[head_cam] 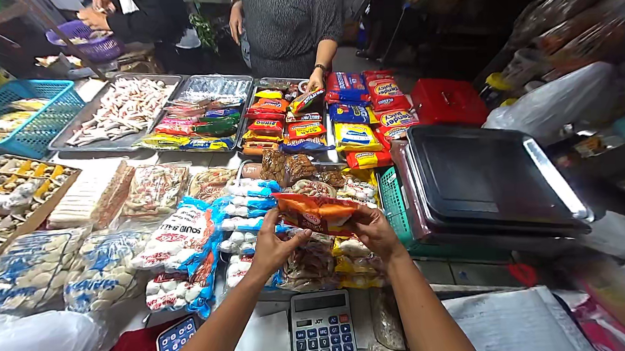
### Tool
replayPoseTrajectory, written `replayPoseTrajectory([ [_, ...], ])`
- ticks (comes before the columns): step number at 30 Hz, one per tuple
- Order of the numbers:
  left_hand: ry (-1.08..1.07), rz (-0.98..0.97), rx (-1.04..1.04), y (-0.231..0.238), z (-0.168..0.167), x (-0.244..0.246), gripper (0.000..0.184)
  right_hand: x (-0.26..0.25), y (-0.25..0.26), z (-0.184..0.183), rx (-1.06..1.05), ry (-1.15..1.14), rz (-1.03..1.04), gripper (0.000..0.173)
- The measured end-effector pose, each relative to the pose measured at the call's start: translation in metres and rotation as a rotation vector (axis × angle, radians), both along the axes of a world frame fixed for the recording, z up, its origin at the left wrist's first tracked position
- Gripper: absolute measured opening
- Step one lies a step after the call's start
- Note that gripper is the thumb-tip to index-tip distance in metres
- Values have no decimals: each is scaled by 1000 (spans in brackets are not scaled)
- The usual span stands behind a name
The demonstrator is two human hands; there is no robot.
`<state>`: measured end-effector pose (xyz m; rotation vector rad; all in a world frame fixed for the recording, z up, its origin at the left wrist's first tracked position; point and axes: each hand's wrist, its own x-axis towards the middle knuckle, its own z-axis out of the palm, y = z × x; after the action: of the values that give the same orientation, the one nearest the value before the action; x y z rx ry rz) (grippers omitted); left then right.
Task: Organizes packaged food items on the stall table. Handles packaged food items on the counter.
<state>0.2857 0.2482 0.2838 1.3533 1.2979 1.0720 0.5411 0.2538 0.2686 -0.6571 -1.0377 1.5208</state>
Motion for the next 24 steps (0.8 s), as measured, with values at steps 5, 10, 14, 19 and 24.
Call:
replayPoseTrajectory([
  [5, -81, 188, 462, -4, -22, 12, 50, -11, 0, -6, 117, -207, -137, 38],
  [10, 66, 162, 754, -12, -41, 17, 27, -21, 0, -10, 111, -396, -355, 44],
  [14, 100, 63, 787, -21, -38, 25, 25, -26, -5, 1, -161, -296, -294, 74],
  [19, -3, -91, 717, -32, 6, 40, 52, -17, -6, -1, -206, 45, -199, 94],
  [24, 316, -67, 831, -32, 47, 43, 39, -18, -14, 10, -216, 191, -125, 86],
])
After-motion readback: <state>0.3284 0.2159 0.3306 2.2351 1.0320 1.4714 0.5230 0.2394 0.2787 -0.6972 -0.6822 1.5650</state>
